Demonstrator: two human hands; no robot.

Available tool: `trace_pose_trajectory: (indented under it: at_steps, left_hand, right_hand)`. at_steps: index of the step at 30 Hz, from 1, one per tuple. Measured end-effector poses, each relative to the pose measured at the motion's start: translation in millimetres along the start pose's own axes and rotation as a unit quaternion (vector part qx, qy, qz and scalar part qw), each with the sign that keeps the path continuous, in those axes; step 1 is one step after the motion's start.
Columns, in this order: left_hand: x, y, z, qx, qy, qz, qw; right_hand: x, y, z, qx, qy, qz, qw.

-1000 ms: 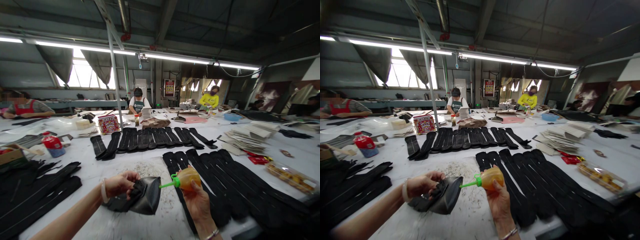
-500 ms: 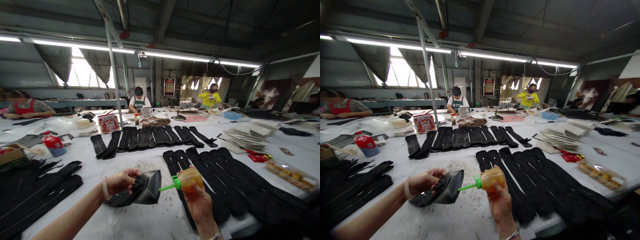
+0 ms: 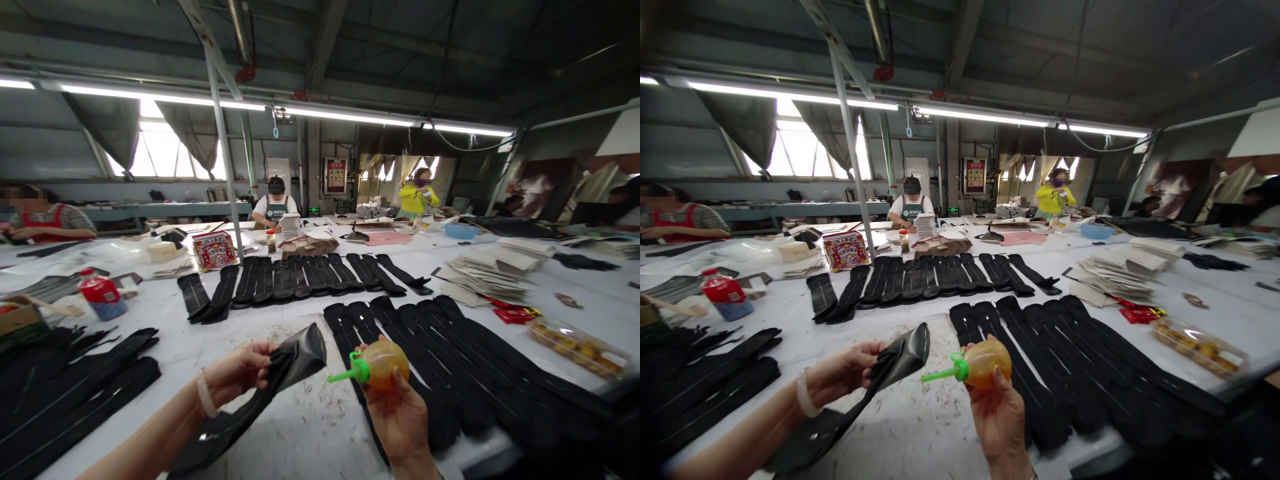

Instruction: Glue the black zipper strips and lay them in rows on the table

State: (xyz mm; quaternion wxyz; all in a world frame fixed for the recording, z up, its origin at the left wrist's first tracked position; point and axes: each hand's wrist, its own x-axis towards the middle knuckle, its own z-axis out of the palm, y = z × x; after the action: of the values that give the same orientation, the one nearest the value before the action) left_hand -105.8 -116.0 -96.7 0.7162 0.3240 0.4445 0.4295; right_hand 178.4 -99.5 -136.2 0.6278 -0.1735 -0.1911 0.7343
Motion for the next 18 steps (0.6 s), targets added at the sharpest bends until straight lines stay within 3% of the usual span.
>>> trace_pose_trajectory:
  at_steps: [8, 18]
  left_hand:
    - [-16, -3, 16, -0.064, 0.098, -0.009, 0.993]
    - [-14, -4, 31, -0.088, 0.148, -0.007, 0.985]
  right_hand:
    - [3, -6, 8, 0.019, 0.063, -0.087, 0.994]
    - [4, -7, 1, -0.038, 0.040, -0.156, 0.986]
